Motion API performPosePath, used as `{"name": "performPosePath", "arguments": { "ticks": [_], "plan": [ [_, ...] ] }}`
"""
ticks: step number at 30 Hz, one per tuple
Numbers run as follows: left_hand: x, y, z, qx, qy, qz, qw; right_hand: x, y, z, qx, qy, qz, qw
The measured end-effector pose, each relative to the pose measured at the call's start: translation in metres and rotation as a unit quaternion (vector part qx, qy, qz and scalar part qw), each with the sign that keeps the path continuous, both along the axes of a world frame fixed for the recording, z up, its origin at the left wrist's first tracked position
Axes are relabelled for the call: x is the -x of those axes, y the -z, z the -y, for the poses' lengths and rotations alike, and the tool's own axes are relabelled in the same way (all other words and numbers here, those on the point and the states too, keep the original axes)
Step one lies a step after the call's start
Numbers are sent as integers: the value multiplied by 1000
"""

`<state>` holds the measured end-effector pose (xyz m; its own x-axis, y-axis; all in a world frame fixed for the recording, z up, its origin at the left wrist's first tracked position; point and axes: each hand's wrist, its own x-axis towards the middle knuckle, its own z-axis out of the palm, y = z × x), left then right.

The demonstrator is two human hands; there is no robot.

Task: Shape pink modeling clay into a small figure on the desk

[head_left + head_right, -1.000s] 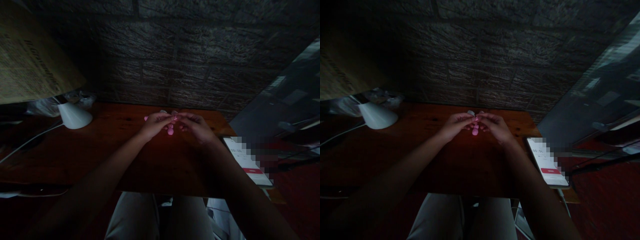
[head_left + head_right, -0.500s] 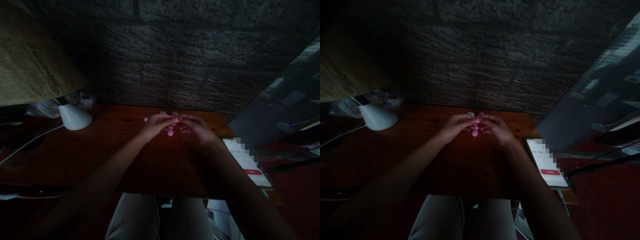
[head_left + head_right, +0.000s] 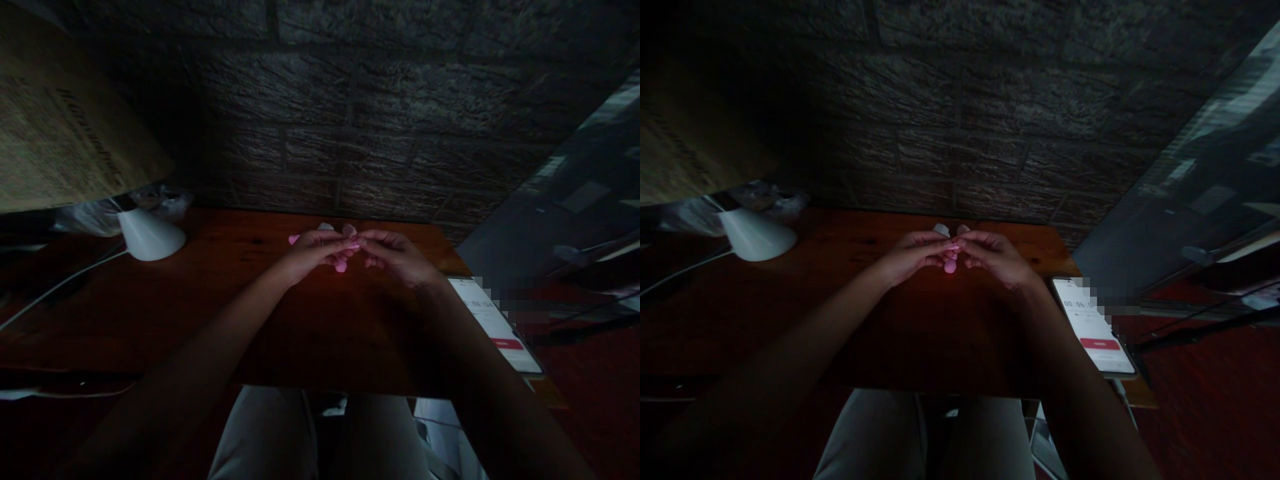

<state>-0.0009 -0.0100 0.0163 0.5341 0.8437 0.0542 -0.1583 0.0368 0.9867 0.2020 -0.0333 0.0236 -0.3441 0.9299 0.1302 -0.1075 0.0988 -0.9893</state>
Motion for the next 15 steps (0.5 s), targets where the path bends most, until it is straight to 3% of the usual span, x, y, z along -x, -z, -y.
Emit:
{"name": "performPosePath", "arguments": {
  "ticks": [6, 15],
  "plan": [
    [1, 2, -1, -19, -2, -12, 1000, 0, 0, 0, -9, 9, 26, 1000],
    [-1, 5, -4, -7, -59, 15, 998, -1, 2, -3, -1, 83, 16, 996]
  ]
}}
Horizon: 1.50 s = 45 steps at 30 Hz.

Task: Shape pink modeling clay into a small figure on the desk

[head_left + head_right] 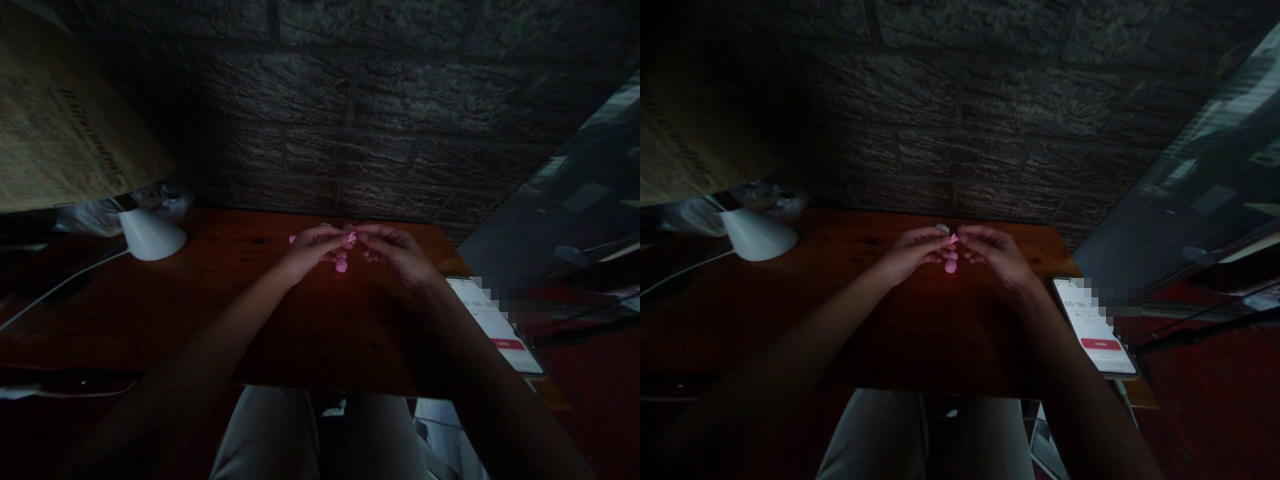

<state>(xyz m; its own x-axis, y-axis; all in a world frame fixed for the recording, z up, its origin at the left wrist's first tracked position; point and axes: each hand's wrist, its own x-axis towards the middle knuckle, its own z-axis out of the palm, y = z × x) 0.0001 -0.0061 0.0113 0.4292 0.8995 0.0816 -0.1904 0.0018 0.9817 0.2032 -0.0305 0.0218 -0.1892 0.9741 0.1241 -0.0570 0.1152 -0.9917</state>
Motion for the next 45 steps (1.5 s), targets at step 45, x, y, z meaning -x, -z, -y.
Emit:
{"name": "performPosePath", "arguments": {
  "ticks": [45],
  "plan": [
    [-1, 6, 0, -85, -50, -37, 994, 14, 9, -1, -146, 47, 82, 985]
  ]
}}
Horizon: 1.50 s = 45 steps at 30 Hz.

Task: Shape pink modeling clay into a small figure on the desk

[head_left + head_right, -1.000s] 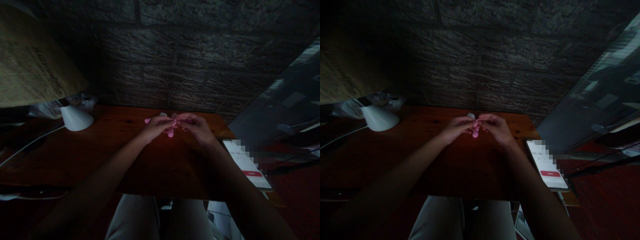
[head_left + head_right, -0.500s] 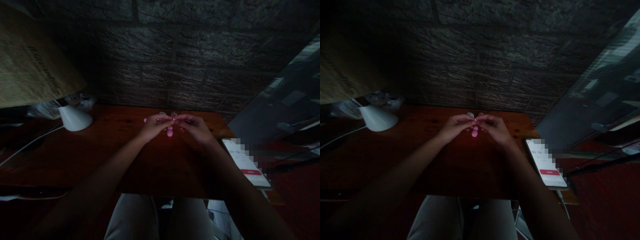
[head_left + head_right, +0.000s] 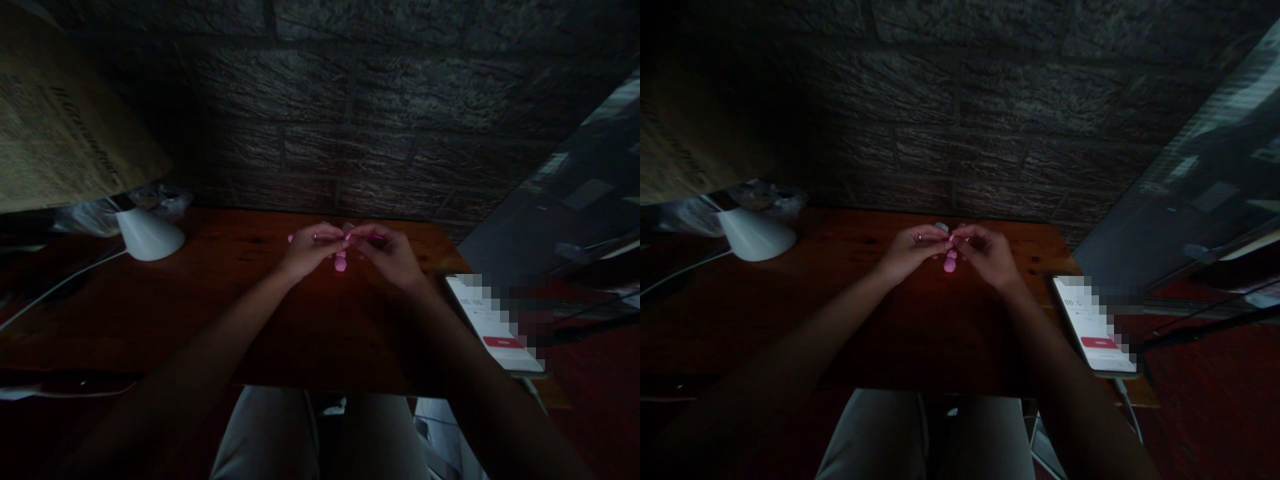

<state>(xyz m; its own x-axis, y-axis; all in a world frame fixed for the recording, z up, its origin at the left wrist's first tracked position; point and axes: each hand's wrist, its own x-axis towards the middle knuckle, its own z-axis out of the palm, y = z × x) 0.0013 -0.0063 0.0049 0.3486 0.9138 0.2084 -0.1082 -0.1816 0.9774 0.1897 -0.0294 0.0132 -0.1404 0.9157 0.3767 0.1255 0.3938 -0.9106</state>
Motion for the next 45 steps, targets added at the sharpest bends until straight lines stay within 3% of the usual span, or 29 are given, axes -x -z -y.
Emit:
{"name": "performPosePath", "arguments": {
  "ticks": [9, 16, 25, 33, 45],
  "plan": [
    [-1, 1, 0, -32, -5, 8, 999, 1, -2, 3, -21, -4, 12, 1000],
    [-1, 3, 0, -33, 20, 13, 999, 1, -4, 4, -3, -20, 11, 1000],
    [-2, 3, -1, -43, 6, 24, 999, 2, -4, 3, 8, -30, -3, 1000],
    [-2, 0, 2, -37, -4, 14, 999, 3, -4, 2, 37, -34, -31, 998],
    [0, 0, 0, 7, 1, 0, 1000, -2, 0, -1, 15, -28, -29, 999]
  ]
}}
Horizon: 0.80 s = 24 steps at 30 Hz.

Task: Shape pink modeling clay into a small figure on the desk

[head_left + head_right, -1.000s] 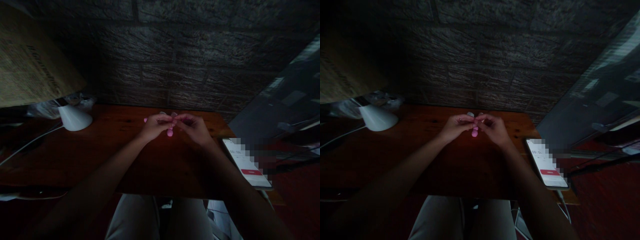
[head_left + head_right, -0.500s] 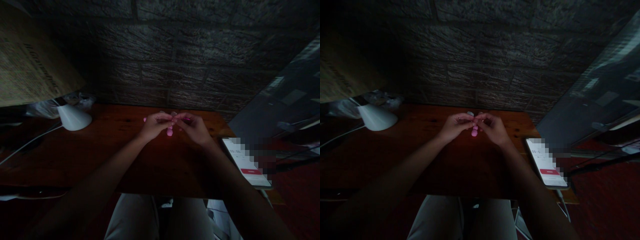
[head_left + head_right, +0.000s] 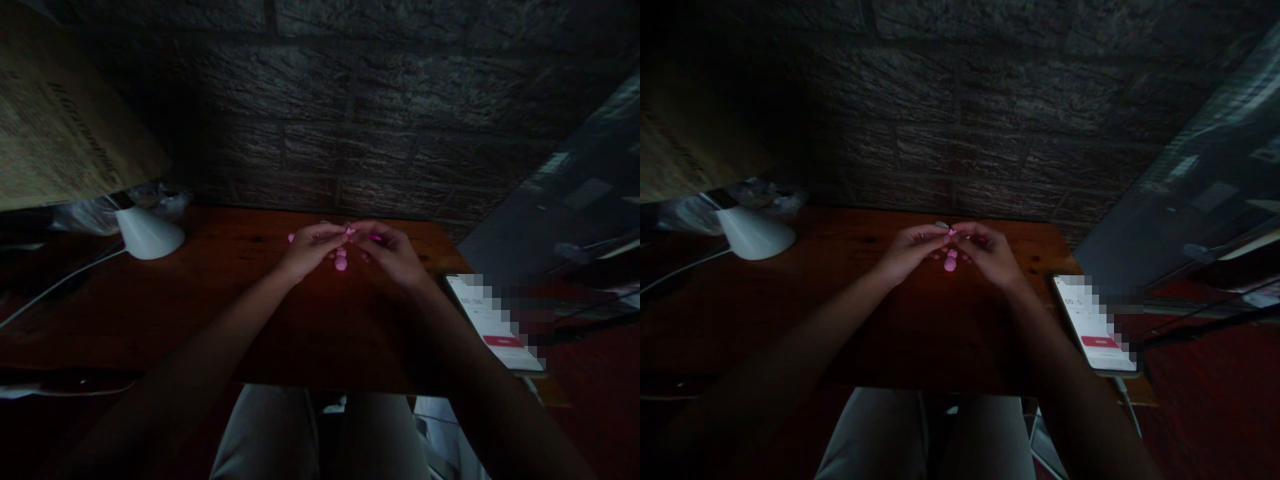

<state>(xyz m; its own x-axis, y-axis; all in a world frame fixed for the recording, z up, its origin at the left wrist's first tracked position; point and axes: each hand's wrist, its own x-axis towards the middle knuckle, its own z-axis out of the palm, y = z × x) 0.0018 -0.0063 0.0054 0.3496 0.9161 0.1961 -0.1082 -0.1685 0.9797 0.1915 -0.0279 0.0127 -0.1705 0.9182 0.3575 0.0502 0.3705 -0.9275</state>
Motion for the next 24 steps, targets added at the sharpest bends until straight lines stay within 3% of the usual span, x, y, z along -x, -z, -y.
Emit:
{"name": "performPosePath", "arguments": {
  "ticks": [19, 24],
  "plan": [
    [-3, 3, 1, -8, 7, -10, 1000, 1, -1, 0, 109, 26, -27, 993],
    [-2, 4, -1, -11, 1, -12, 1000, 1, 0, 0, 108, 33, -20, 993]
  ]
}}
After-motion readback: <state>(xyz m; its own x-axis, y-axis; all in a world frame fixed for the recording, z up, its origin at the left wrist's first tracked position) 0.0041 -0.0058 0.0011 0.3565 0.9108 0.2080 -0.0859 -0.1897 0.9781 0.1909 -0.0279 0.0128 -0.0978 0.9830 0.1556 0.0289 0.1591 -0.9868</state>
